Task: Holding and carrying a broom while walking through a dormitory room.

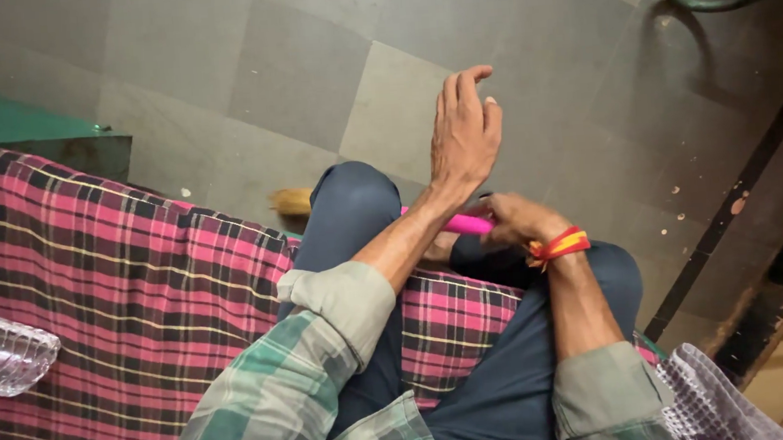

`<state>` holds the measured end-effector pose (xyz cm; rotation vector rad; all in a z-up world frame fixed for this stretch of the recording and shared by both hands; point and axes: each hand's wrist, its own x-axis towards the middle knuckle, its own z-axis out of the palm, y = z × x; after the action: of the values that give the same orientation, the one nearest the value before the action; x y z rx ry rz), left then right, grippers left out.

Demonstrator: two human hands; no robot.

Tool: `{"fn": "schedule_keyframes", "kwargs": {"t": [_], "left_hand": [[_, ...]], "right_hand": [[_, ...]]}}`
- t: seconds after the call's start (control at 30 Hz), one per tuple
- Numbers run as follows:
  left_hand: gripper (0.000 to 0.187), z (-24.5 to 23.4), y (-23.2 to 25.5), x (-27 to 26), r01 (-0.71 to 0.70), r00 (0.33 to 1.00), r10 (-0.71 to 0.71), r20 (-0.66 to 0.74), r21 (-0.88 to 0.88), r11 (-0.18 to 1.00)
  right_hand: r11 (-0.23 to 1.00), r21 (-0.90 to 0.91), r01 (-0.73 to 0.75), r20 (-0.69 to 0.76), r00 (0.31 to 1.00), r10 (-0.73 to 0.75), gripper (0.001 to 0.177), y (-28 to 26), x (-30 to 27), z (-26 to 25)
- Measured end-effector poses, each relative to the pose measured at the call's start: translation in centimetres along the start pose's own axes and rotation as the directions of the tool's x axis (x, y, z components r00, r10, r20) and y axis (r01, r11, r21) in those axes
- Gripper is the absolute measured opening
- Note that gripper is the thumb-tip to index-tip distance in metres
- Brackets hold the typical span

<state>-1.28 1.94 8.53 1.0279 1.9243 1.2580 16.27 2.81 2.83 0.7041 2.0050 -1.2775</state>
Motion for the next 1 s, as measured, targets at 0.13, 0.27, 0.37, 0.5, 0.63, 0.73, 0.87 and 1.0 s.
{"fn": "schedule_keyframes", "kwargs": {"t": [0.13,0.27,0.37,0.5,0.63,0.73,0.87,1.0], "left_hand": [[0.038,0.4,-0.3,0.0,0.009,1.000,-0.009,0.008,-0.010,1.000],[0.038,0.5,-0.8,0.0,0.024,1.000,-0.024,0.017,-0.003,1.000],[0.037,0.6,-1.0,0.0,0.037,0.999,-0.037,0.020,-0.008,0.999],[0.036,0.5,-0.9,0.0,0.059,0.998,-0.058,0.027,-0.034,0.998],[0.035,0.7,-1.1,0.2,0.057,0.998,-0.056,0.030,-0.039,0.998],[0.036,0.8,-1.3,0.2,0.062,0.998,-0.061,0.031,-0.041,0.997],[0.036,0.8,-1.3,0.2,0.077,0.996,-0.074,0.054,-0.048,0.996],[0.035,0.9,-1.2,0.2,0.099,0.993,-0.094,0.067,-0.065,0.993]], "right_hand": [[0.971,0.188,-0.145,-0.028,0.988,0.153,0.061,-2.0,-0.6,-1.7],[0.977,0.181,-0.112,-0.260,0.953,0.157,0.048,-4.0,0.1,-2.0],[0.962,0.218,-0.166,-0.359,0.903,0.237,0.042,-5.0,0.0,-2.2],[0.826,0.515,-0.229,-0.250,0.882,0.400,0.032,-5.2,-0.8,-3.3],[0.771,0.606,-0.198,-0.158,0.919,0.360,0.028,-5.6,-0.8,-3.0],[0.830,0.532,-0.170,-0.160,0.942,0.296,0.036,-3.8,0.9,-0.5],[0.954,0.251,0.163,-0.274,0.957,-0.092,0.060,-4.0,1.5,0.8],[0.992,0.088,0.090,-0.186,0.980,-0.072,0.065,-2.5,2.6,2.3]]}}
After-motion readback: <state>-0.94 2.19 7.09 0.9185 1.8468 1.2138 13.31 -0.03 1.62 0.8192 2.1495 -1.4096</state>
